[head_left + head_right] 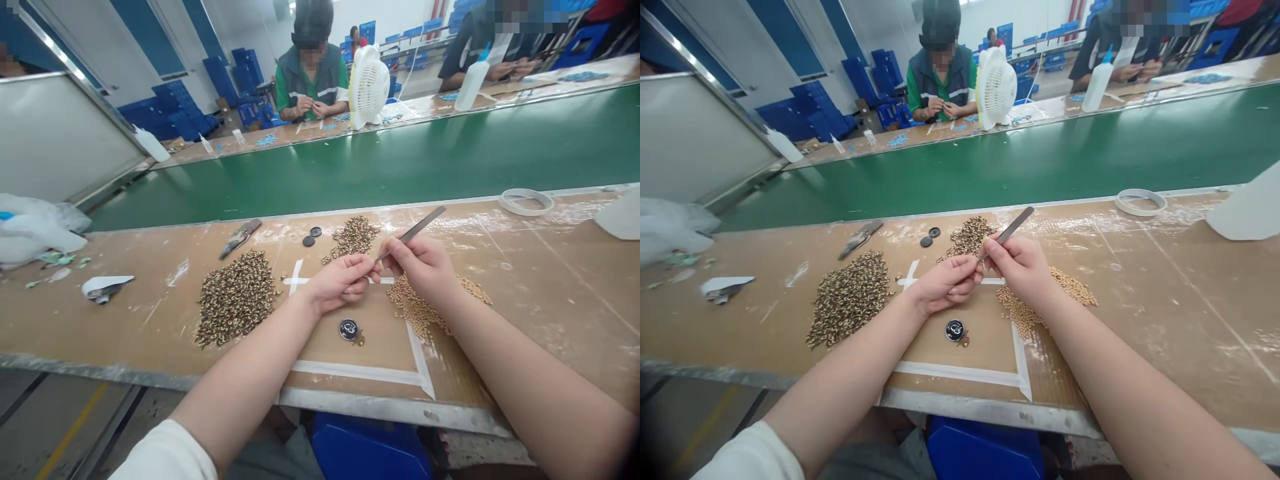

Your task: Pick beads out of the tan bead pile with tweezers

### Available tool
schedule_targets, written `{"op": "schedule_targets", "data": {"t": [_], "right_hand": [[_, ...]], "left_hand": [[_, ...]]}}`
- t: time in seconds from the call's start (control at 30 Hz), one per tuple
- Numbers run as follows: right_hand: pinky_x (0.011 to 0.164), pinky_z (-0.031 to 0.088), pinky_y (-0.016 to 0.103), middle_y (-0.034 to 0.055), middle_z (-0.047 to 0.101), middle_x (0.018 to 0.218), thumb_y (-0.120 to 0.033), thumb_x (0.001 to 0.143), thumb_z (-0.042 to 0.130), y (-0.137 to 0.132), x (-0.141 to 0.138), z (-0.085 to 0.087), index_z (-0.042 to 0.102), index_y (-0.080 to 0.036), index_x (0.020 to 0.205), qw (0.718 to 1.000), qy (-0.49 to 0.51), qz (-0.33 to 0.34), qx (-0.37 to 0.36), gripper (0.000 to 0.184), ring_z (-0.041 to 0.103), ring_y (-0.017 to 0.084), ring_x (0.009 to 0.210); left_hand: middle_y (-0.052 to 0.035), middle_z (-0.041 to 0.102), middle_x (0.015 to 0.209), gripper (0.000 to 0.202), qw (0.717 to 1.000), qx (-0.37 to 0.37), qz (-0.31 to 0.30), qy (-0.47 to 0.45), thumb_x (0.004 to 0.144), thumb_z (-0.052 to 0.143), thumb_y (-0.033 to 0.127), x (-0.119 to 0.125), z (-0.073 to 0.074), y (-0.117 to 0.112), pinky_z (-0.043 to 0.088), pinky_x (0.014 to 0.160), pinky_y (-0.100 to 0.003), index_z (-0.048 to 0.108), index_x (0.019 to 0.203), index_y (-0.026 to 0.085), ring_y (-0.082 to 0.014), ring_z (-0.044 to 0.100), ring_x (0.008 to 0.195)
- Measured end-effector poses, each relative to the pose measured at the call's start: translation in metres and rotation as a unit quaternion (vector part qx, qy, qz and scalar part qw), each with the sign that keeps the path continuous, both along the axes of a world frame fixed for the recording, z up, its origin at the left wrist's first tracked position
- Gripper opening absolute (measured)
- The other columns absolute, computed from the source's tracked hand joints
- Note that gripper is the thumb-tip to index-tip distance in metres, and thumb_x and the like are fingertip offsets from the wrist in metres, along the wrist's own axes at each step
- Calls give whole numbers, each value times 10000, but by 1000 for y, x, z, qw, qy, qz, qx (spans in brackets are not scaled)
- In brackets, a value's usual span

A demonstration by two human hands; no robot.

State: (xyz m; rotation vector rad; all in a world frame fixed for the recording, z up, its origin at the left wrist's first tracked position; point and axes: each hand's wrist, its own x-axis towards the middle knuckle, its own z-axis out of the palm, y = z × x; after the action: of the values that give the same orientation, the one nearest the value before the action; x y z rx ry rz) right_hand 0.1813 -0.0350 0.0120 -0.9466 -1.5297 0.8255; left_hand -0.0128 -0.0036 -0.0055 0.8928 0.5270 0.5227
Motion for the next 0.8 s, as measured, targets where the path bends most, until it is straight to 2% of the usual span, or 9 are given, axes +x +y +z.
{"op": "schedule_targets", "data": {"t": [0.17, 0.27, 0.3, 0.33, 0.4, 0.43, 0.47, 0.57, 0.8], "right_hand": [[510, 378, 267, -18, 547, 568, -486, 1027, 561, 0, 1, -3, 689, -186, 748, 1000, -7, 11, 13, 429, 491, 106, 498], [497, 375, 270, -16, 545, 552, -523, 1009, 573, 1, -1, -6, 680, -178, 736, 1000, 14, 23, -13, 452, 487, 108, 478], [486, 370, 267, -17, 542, 544, -541, 1002, 575, 0, -2, -6, 675, -176, 732, 999, 23, 32, -30, 465, 484, 107, 466], [474, 364, 263, -19, 542, 541, -559, 995, 574, 0, -3, -7, 671, -174, 730, 997, 29, 45, -48, 477, 483, 104, 455], [458, 357, 252, -20, 550, 545, -586, 989, 565, -4, -7, -6, 666, -173, 736, 992, 28, 82, -87, 495, 488, 99, 443], [459, 360, 248, -21, 555, 550, -589, 990, 561, -6, -9, -6, 665, -173, 741, 988, 17, 110, -104, 496, 492, 96, 445], [466, 367, 244, -21, 562, 560, -580, 994, 558, -10, -11, -4, 666, -173, 751, 983, -1, 142, -120, 487, 498, 93, 453], [508, 398, 245, -29, 570, 585, -510, 1019, 547, -20, -19, -1, 666, -178, 776, 954, -88, 244, -150, 428, 500, 88, 479], [593, 443, 281, -21, 586, 569, -475, 1031, 517, -25, -27, -3, 539, -207, 661, 912, -194, 333, -141, 458, 533, 121, 540]], "left_hand": [[-23, 665, 867, 370, 996, 68, -18, 59, 894, 716, 515, 0, 5, -2, 145, 413, -184, 692, 941, 149, -8, 261, 441], [-94, 735, 954, 465, 953, 220, 15, 209, 944, 586, 609, -15, 26, -5, 233, 444, -210, 738, 986, 172, -65, 380, 500], [-106, 749, 963, 460, 909, 296, 45, 290, 953, 568, 605, -25, 35, -6, 286, 473, -219, 754, 984, 186, -99, 461, 560], [-103, 755, 945, 396, 838, 380, 78, 383, 942, 605, 564, -36, 44, -8, 342, 525, -228, 765, 955, 202, -138, 545, 651], [-111, 748, 904, 267, 635, 490, 147, 579, 894, 680, 466, -61, 59, -11, 402, 620, -264, 755, 867, 211, -216, 624, 796], [-119, 751, 916, 197, 551, 502, 145, 651, 879, 688, 397, -73, 64, -14, 422, 665, -286, 750, 863, 210, -244, 644, 845], [-123, 756, 924, 154, 500, 495, 114, 701, 868, 683, 348, -84, 67, -16, 435, 694, -302, 751, 869, 210, -261, 659, 864], [-151, 756, 924, 154, 431, 477, 26, 766, 867, 642, 302, -101, 63, -23, 464, 722, -329, 748, 857, 190, -296, 685, 872], [-197, 745, 900, 227, 383, 494, 6, 781, 838, 515, 108, -89, 48, -30, 491, 733, -365, 742, 841, 121, -331, 713, 855]]}}
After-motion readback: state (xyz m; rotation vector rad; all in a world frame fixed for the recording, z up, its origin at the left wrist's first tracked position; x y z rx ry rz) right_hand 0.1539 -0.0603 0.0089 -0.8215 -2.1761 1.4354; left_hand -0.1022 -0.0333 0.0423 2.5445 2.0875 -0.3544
